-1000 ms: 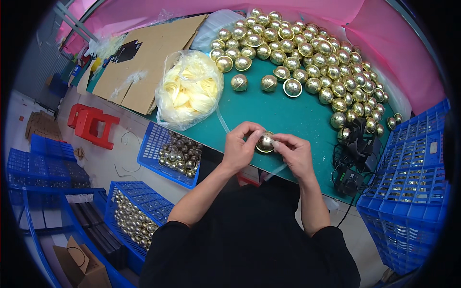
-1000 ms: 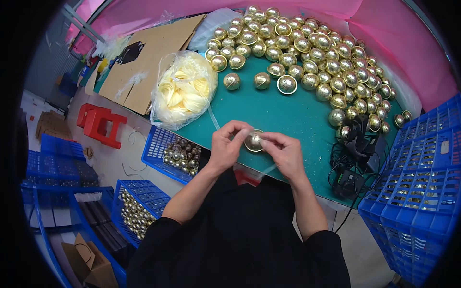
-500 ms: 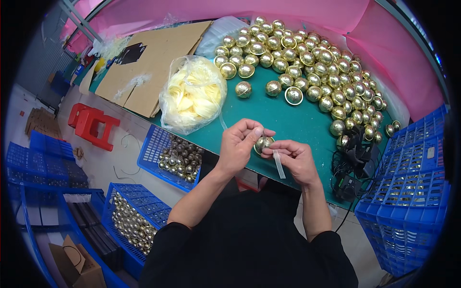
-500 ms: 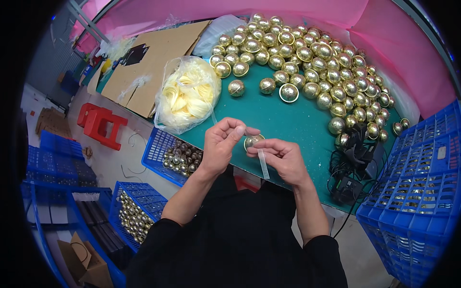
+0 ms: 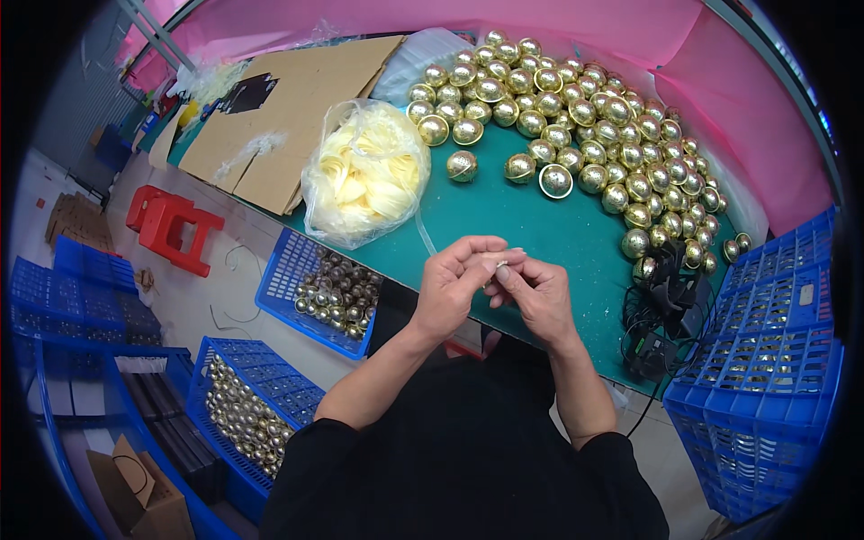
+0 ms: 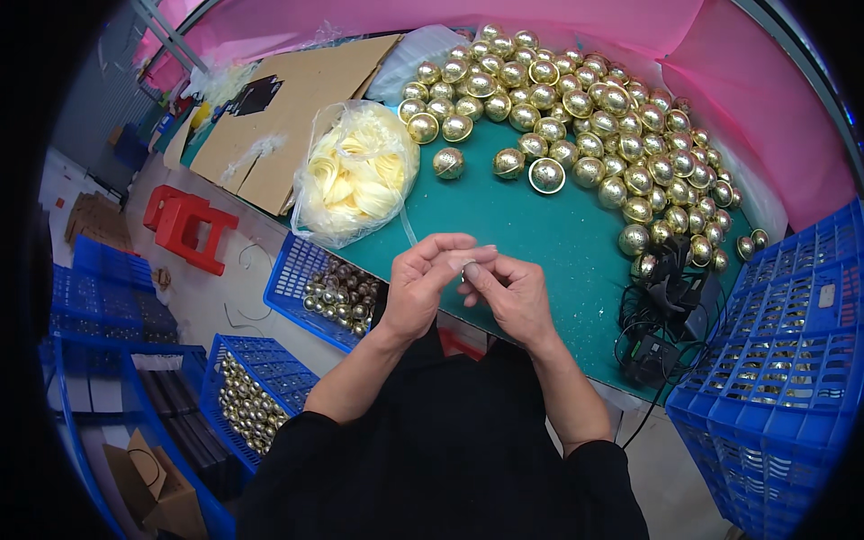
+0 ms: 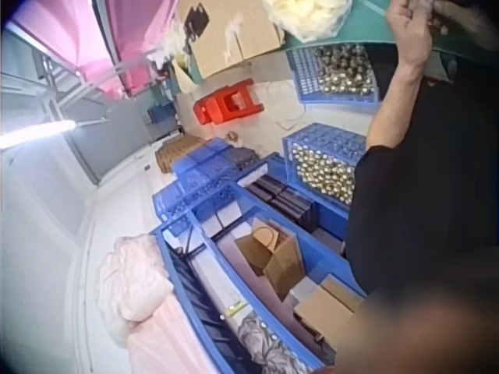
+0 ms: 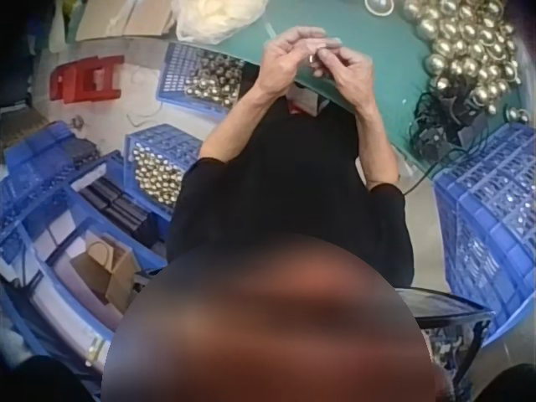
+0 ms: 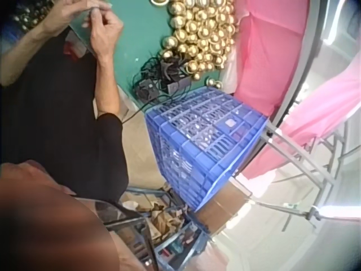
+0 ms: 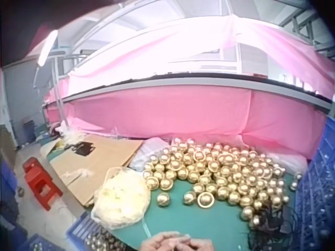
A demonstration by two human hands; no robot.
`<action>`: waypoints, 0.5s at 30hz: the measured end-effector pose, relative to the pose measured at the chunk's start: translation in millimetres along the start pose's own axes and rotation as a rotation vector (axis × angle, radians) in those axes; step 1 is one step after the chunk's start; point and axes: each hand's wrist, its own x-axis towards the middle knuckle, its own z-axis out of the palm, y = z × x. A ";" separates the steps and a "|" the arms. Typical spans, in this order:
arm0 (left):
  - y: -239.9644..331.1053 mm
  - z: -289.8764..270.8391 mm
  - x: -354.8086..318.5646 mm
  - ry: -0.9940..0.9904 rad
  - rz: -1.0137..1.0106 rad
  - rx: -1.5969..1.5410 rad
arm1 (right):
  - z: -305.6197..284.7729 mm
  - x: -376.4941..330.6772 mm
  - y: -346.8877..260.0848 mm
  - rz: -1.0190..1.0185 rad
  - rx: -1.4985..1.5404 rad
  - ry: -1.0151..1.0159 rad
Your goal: Attaching hanging strings and caps to gold Christmas baubles at a workstation.
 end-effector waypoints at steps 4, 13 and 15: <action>2.9 4.8 -5.4 -0.006 0.000 0.069 | -0.8 -0.8 -2.1 -0.006 0.022 -0.015; -4.8 -4.2 -2.8 0.024 -0.022 0.093 | 0.1 -7.5 4.7 0.063 0.060 0.013; -3.9 -3.6 -3.4 0.031 -0.024 0.101 | -1.6 -9.5 3.5 0.065 0.035 0.002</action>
